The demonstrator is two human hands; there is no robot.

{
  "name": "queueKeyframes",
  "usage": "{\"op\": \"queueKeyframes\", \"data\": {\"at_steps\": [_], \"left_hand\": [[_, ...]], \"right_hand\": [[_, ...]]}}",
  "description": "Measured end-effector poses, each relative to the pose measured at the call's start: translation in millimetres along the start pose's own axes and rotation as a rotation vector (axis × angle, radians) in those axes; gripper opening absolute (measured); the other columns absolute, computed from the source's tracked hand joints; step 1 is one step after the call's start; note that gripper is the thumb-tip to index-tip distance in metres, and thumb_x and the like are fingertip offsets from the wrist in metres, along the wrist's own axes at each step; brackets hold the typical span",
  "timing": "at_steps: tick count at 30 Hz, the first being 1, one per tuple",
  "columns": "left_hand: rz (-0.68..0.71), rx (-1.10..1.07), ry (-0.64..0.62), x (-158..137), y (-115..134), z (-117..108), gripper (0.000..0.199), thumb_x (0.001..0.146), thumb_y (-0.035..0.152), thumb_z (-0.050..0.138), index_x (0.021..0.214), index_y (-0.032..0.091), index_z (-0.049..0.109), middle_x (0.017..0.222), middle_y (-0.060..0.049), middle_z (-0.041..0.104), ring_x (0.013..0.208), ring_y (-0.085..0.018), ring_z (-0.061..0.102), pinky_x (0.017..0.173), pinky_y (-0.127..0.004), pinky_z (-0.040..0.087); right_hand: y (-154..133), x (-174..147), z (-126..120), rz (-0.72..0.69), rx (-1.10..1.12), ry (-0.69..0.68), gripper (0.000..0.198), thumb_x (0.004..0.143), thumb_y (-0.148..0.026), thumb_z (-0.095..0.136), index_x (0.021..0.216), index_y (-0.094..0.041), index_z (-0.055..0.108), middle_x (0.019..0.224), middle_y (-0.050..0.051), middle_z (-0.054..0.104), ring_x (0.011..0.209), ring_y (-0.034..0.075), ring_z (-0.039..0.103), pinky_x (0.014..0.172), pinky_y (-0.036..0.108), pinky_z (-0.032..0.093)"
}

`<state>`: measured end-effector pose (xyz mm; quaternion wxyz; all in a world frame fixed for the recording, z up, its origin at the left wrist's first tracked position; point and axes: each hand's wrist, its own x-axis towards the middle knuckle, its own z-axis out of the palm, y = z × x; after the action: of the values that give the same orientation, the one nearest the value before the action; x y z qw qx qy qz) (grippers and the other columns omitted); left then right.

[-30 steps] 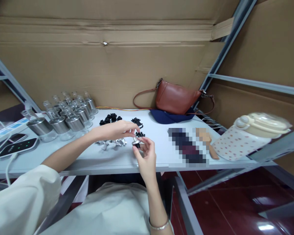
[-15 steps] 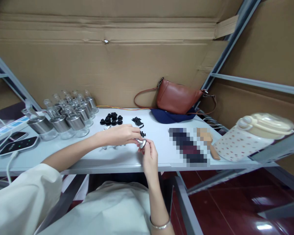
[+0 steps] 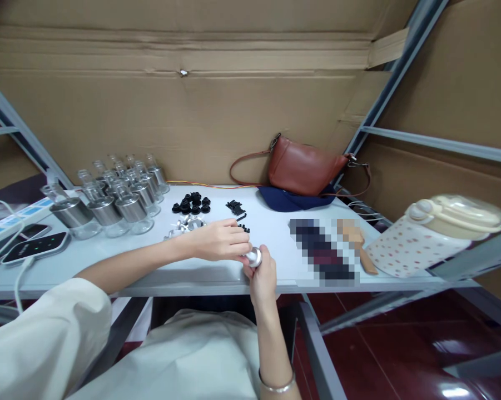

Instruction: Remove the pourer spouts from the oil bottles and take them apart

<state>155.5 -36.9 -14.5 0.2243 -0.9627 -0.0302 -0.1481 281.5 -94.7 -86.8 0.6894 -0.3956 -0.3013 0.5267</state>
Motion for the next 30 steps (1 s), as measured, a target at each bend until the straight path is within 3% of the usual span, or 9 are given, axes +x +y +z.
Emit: {"op": "queueKeyframes", "data": {"at_steps": [4, 8, 11, 18, 23, 30], "left_hand": [[-0.015, -0.008, -0.058, -0.9, -5.9, -0.2, 0.042, 0.099, 0.04, 0.023, 0.083, 0.019, 0.056, 0.074, -0.003, 0.059, 0.068, -0.015, 0.049, 0.07, -0.031, 0.032], [-0.017, -0.067, -0.11, -0.5, -5.2, -2.5, 0.044, 0.097, 0.048, 0.024, 0.079, 0.021, 0.055, 0.075, -0.002, 0.059, 0.068, -0.015, 0.047, 0.073, -0.031, 0.031], [-0.044, -0.101, -0.132, -0.3, -5.2, -1.7, 0.047, 0.096, 0.052, 0.023, 0.077, 0.022, 0.054, 0.073, -0.001, 0.058, 0.066, -0.015, 0.046, 0.075, -0.031, 0.031], [-0.089, -0.121, -0.126, -0.3, -14.2, 3.5, 0.053, 0.097, 0.05, 0.018, 0.076, 0.018, 0.055, 0.068, -0.004, 0.059, 0.063, -0.015, 0.048, 0.079, -0.034, 0.03], [-0.168, -0.374, -0.142, -1.5, -18.9, -4.5, 0.044, 0.1, 0.038, 0.023, 0.077, 0.016, 0.054, 0.074, -0.003, 0.065, 0.064, -0.013, 0.051, 0.079, -0.031, 0.032], [-0.298, -0.763, -0.192, -7.1, -26.3, -19.2, 0.045, 0.098, 0.039, 0.026, 0.074, 0.017, 0.056, 0.064, 0.0, 0.059, 0.057, -0.011, 0.046, 0.068, -0.026, 0.036]], "right_hand": [[0.6, -2.3, 2.8, -0.034, -0.02, 0.063, 0.049, 0.071, -0.057, 0.057, 0.049, -0.023, 0.03, 0.04, -0.011, 0.021, 0.035, 0.003, 0.015, 0.033, 0.019, 0.015], [4.3, -8.0, 6.7, -0.159, 0.01, 0.229, 0.05, 0.068, -0.058, 0.062, 0.05, -0.022, 0.033, 0.044, -0.009, 0.029, 0.037, 0.005, 0.027, 0.035, 0.019, 0.025], [7.8, -11.4, 8.5, -0.236, -0.001, 0.272, 0.052, 0.069, -0.059, 0.063, 0.049, -0.021, 0.034, 0.045, -0.008, 0.032, 0.04, 0.005, 0.031, 0.037, 0.02, 0.027], [11.6, -10.7, 9.9, -0.296, -0.074, 0.216, 0.051, 0.077, -0.058, 0.056, 0.049, -0.021, 0.037, 0.044, -0.006, 0.033, 0.041, 0.007, 0.031, 0.04, 0.022, 0.027], [15.7, -9.5, 8.0, -0.377, -0.152, 0.178, 0.046, 0.084, -0.057, 0.05, 0.057, -0.018, 0.047, 0.055, -0.002, 0.045, 0.053, 0.011, 0.041, 0.052, 0.024, 0.035], [15.8, -15.9, 5.9, -0.704, -0.502, 0.09, 0.038, 0.095, -0.044, 0.037, 0.07, -0.02, 0.053, 0.067, 0.001, 0.052, 0.064, 0.015, 0.05, 0.061, 0.027, 0.04]]}}
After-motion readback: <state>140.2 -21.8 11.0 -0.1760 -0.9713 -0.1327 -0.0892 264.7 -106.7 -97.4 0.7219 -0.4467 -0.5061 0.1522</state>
